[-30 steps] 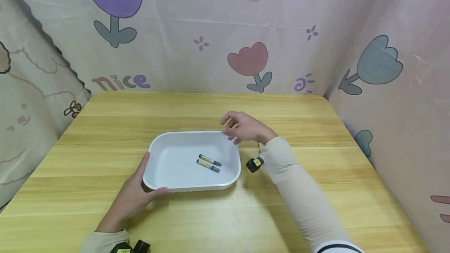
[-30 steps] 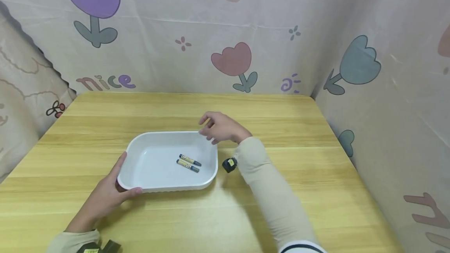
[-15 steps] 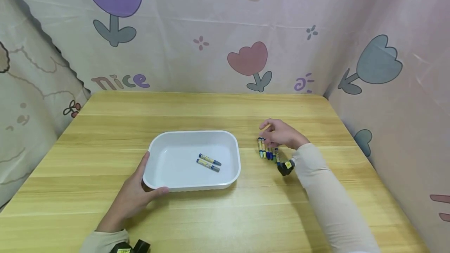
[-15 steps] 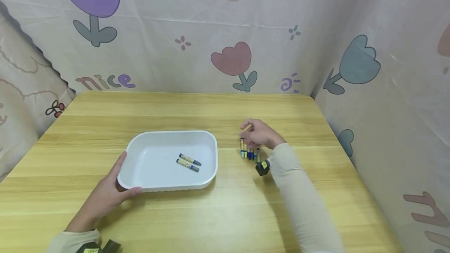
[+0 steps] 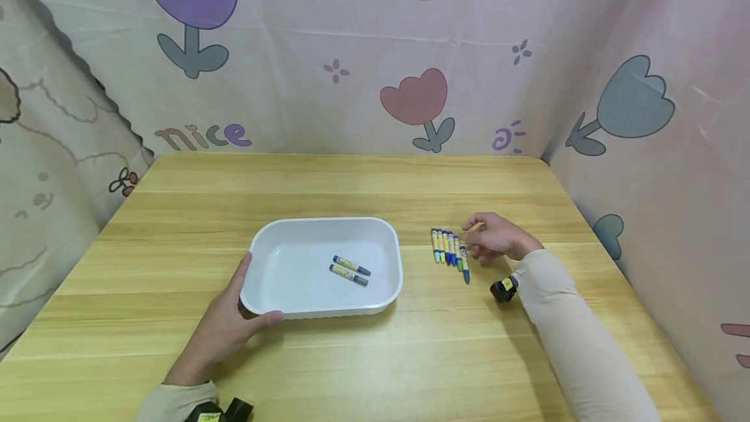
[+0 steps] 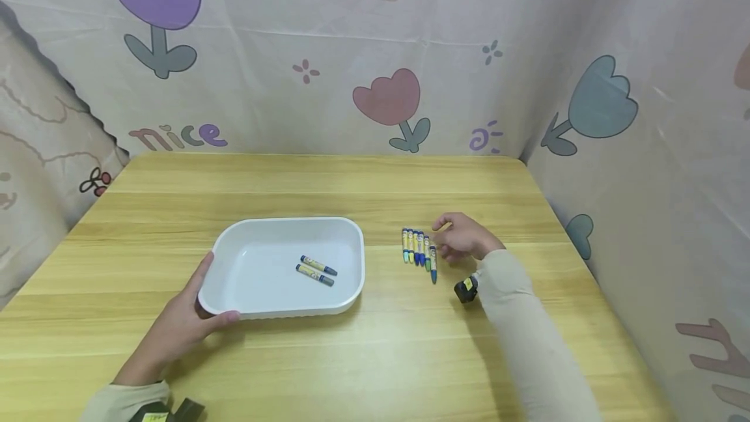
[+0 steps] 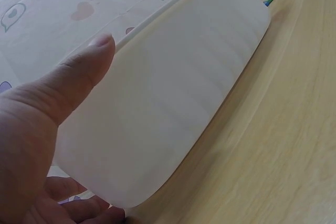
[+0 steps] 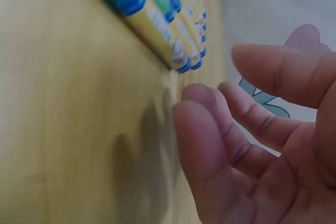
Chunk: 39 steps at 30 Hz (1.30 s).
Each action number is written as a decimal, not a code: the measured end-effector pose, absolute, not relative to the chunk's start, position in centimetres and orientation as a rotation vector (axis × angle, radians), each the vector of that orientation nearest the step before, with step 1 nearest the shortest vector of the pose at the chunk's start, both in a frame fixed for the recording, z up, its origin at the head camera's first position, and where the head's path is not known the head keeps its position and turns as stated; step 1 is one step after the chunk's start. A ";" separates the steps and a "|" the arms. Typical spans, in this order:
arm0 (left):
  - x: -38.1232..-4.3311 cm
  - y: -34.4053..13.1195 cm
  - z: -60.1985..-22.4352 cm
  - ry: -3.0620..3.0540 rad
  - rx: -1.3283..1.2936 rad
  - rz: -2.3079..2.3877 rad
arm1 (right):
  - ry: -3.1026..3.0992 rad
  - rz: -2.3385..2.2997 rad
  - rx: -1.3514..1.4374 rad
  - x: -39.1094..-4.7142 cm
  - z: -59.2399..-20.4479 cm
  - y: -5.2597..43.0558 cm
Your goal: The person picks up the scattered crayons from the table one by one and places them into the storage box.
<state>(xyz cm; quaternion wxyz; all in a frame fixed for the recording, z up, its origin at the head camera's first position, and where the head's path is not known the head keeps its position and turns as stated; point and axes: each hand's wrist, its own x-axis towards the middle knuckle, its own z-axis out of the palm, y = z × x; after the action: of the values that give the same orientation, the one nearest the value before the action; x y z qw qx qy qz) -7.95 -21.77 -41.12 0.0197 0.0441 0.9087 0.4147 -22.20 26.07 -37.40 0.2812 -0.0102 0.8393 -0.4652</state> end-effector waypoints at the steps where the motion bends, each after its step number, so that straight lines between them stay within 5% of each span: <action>1: -7.9 -21.8 -41.1 2.817 0.134 1.286 | 2.254 -1.231 -0.022 -22.1 -37.5 26.2; 39: -7.8 -21.6 -40.7 2.818 0.129 1.284 | 2.245 -1.266 -0.214 -22.8 -36.6 22.9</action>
<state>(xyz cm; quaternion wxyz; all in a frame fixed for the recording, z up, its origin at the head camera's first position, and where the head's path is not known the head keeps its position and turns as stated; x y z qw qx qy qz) -7.81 -21.58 -40.73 0.0212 0.0416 0.9089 0.4143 -22.76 22.88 -36.57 0.2739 -0.0795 0.8349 -0.4707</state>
